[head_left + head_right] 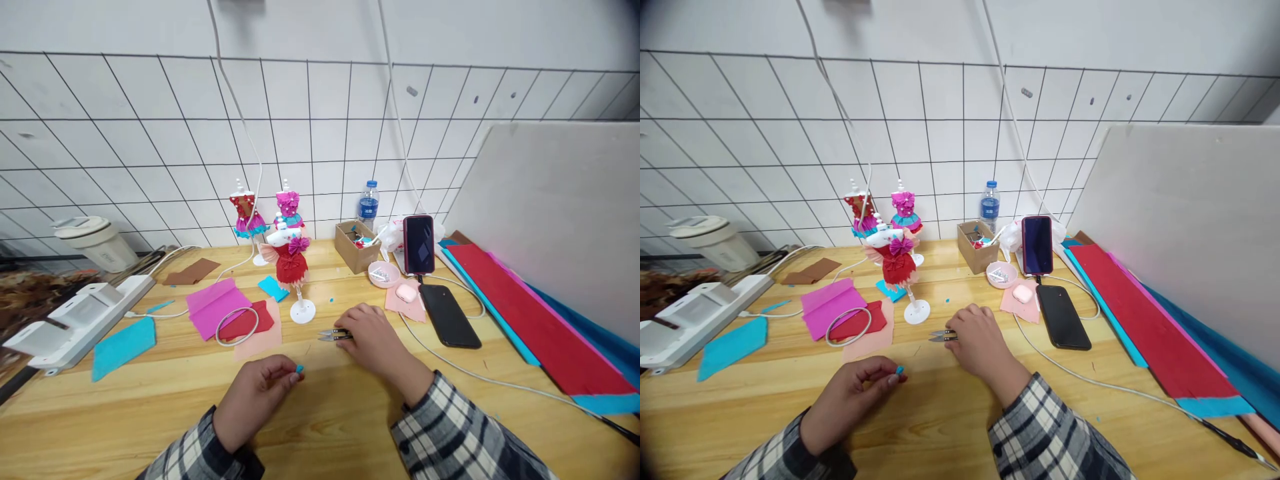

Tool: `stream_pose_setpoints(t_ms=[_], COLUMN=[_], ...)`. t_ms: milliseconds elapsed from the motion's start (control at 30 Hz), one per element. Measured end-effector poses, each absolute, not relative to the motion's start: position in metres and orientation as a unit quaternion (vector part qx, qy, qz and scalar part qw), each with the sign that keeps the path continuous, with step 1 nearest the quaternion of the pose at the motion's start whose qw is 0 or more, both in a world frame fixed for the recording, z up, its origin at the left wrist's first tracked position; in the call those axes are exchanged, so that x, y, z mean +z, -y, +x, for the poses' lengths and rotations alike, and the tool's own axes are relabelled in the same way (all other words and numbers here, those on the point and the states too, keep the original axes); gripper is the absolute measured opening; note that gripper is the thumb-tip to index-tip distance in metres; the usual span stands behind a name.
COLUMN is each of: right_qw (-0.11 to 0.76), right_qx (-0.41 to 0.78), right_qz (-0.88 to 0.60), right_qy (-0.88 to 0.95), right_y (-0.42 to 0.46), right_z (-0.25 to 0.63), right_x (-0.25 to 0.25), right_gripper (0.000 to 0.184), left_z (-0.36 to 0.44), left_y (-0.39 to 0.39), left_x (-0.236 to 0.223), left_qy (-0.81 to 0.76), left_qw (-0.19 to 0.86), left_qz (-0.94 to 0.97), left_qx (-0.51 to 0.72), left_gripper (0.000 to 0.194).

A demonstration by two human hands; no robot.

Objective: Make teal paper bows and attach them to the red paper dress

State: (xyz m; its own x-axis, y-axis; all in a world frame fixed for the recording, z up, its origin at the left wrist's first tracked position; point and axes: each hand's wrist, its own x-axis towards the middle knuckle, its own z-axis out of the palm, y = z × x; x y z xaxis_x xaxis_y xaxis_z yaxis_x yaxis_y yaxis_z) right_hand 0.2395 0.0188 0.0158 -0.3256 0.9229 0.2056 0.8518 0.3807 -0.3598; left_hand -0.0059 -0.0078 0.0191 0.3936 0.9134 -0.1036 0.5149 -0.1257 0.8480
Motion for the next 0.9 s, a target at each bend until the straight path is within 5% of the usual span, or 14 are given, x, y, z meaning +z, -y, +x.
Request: stream_pose_setpoints(t_ms=[167, 433, 700, 900], right_qw=[0.117, 0.143, 0.223, 0.256], right_qx=[0.058, 0.042, 0.153, 0.307], right_qz=[-0.577, -0.571, -0.488, -0.505], right_qy=[0.806, 0.807, 0.830, 0.765], right_y=[-0.022, -0.021, -0.002, 0.000], right_z=[0.239, 0.226, 0.206, 0.206], right_x=[0.005, 0.012, 0.018, 0.013], right_gripper=[0.024, 0.007, 0.015, 0.016], left_z=[-0.003, -0.003, -0.005, -0.005], left_y=[0.007, 0.007, 0.004, 0.002], left_x=[0.014, 0.008, 0.016, 0.014], left_qy=[-0.500, -0.507, -0.504, -0.513], left_qw=[0.453, 0.478, 0.564, 0.535], left_qz=[0.692, 0.667, 0.580, 0.596], left_qx=[0.256, 0.264, 0.302, 0.310], left_gripper=[0.021, 0.023, 0.034, 0.039])
